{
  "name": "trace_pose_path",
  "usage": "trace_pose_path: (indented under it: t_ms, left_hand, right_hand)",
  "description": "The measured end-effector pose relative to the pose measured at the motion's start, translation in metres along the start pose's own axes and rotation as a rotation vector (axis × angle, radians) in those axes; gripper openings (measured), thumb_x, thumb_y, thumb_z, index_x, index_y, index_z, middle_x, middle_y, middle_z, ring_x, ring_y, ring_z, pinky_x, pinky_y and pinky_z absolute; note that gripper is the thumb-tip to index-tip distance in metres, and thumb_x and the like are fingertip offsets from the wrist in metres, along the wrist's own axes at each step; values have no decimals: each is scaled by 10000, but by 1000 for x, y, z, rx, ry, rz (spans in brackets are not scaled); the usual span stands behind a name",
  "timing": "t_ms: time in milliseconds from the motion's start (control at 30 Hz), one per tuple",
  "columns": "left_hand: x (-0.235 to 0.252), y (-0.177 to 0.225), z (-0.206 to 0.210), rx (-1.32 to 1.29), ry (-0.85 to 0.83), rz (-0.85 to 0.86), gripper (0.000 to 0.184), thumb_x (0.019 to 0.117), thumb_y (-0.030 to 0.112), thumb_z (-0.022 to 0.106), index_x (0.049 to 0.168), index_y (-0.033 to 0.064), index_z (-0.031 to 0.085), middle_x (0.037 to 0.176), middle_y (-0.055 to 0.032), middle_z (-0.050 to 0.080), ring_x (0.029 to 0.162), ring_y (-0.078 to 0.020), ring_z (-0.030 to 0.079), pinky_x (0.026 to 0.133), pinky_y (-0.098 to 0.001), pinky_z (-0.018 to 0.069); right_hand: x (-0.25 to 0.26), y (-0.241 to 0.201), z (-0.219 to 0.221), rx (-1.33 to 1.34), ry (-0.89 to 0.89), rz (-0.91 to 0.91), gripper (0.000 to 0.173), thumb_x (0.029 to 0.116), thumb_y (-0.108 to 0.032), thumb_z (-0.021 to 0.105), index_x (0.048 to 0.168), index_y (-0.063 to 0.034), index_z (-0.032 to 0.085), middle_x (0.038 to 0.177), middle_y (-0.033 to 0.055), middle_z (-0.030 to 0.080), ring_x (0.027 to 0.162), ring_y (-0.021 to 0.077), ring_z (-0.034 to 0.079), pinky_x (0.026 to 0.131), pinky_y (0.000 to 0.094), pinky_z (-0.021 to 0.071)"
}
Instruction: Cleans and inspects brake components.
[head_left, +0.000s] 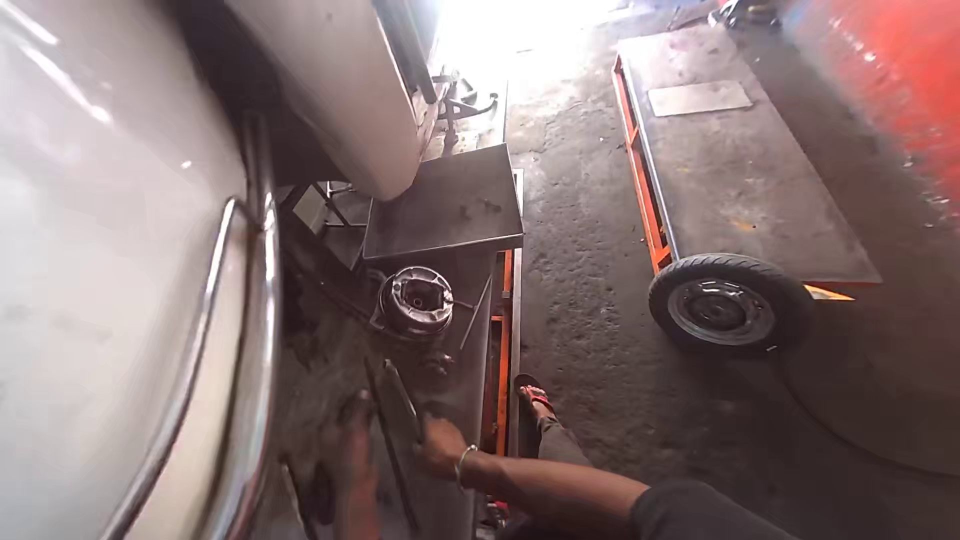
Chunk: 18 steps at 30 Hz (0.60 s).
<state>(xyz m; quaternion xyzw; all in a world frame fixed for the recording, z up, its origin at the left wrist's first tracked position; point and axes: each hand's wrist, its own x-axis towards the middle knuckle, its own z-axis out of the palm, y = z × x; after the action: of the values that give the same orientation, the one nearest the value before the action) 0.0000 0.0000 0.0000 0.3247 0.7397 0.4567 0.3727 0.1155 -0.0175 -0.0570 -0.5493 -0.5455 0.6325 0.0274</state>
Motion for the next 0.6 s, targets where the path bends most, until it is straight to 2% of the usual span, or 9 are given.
trace_pose_path:
  t_ms: [67,133,167,233,300,400,500,600]
  left_hand:
    - [14,-18,32,33,-101,15,391,945,-5,672,1295,-125,546,1200,-224,649,1027,-196,655,914,-326,548]
    - [23,-16,59,66,-214,-29,605,903,-46,704,1433,-112,420,1349,-259,576,1180,-237,612,1000,-347,512]
    - [29,-18,71,66,-249,-61,620,882,-71,714,1428,-102,421,1318,-246,591,1147,-230,625,970,-348,531]
    - [37,-25,89,42,-301,-139,507,860,-116,706,1324,-98,502,1134,-197,659,955,-191,674,831,-331,581]
    - [43,-33,101,-35,-320,-218,422,874,-138,668,1262,-94,509,1000,-174,666,788,-182,677,696,-320,594]
    - [46,-38,110,-51,-267,-249,429,846,-159,680,1237,-98,514,980,-181,655,763,-199,664,670,-328,588]
    - [37,-33,101,46,-247,-233,406,819,-179,684,1197,-114,552,983,-183,668,799,-200,675,705,-329,595]
    - [11,-23,72,124,-230,-229,438,791,-186,675,1206,-106,560,976,-148,675,792,-164,681,693,-311,601]
  right_hand:
    - [3,-3,-7,13,-36,-49,548,988,-181,610,1448,61,436,1380,291,544,1265,418,570,1042,570,462]
    - [10,-1,-13,7,-63,-98,580,966,-144,626,1464,76,426,1445,305,479,1283,426,551,1055,561,460]
    - [13,0,-16,-5,-87,-117,582,969,-140,626,1467,83,422,1465,311,456,1289,428,546,1060,556,459]
    - [15,5,-21,-26,-128,-162,527,967,-139,631,1410,101,478,1453,321,458,1279,430,547,1055,552,459]
    - [13,15,-28,-23,-154,-209,545,954,-139,660,1419,85,483,1451,316,462,1285,428,543,1064,546,456]
    - [1,44,-51,10,-194,-268,561,950,-104,660,1460,45,479,1392,303,538,1261,437,563,1068,569,438]
    - [-17,75,-85,53,-227,-276,413,975,-65,581,1372,48,578,1241,282,651,1168,413,629,1035,567,455]
    - [-23,103,-123,149,-150,-198,351,996,-102,575,1311,42,632,1192,252,687,1116,360,669,1015,524,492]
